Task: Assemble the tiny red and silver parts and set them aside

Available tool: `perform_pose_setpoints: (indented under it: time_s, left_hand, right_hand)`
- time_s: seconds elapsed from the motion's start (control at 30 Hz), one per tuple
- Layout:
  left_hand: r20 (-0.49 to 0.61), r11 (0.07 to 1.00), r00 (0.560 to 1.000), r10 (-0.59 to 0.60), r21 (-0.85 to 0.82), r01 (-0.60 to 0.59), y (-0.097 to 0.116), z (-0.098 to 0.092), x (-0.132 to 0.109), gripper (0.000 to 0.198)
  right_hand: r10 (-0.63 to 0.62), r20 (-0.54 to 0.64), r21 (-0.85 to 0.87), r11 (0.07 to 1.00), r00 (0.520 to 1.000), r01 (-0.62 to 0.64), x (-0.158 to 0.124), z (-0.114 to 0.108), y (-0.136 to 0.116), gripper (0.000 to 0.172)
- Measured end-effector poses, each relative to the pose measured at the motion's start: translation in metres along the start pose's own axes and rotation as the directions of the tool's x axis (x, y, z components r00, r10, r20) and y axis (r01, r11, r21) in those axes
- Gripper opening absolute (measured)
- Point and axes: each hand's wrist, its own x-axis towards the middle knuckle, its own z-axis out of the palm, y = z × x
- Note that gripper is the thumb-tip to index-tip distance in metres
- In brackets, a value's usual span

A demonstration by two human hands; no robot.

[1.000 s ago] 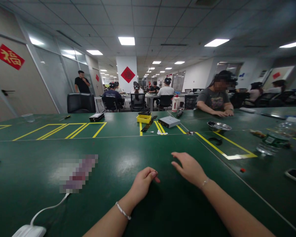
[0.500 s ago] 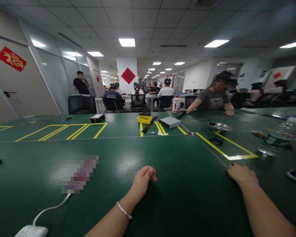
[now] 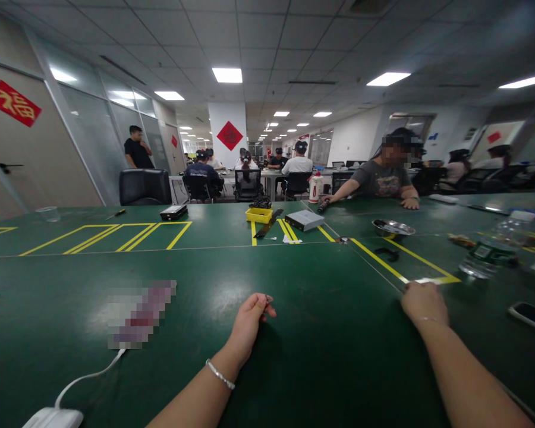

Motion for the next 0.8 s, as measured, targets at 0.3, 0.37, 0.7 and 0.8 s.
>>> perform_pose_setpoints:
  time_s: [0.3,0.37,0.7,0.8]
  left_hand:
    - [0.070,0.996,0.994,-0.086,-0.022,0.088,0.010,0.002,-0.003,0.022]
    - [0.076,0.996,0.995,-0.072,-0.043,0.075,0.009,0.002,-0.003,0.020]
    - [0.053,0.999,0.998,-0.035,0.022,0.033,0.010,0.005,-0.001,0.018]
    - [0.046,0.997,0.999,-0.020,0.078,0.017,0.009,0.006,0.000,0.023]
  right_hand:
    - [-0.427,0.215,0.325,0.879,0.878,0.348,-0.048,-0.003,-0.125,0.022]
    - [-0.495,0.292,0.511,0.804,0.818,0.304,-0.065,-0.006,-0.146,0.022]
    - [-0.473,0.666,0.733,0.275,0.577,-0.622,-0.140,0.017,-0.206,0.019]
    - [-0.461,0.690,0.687,0.177,0.558,-0.704,-0.146,0.023,-0.206,0.020]
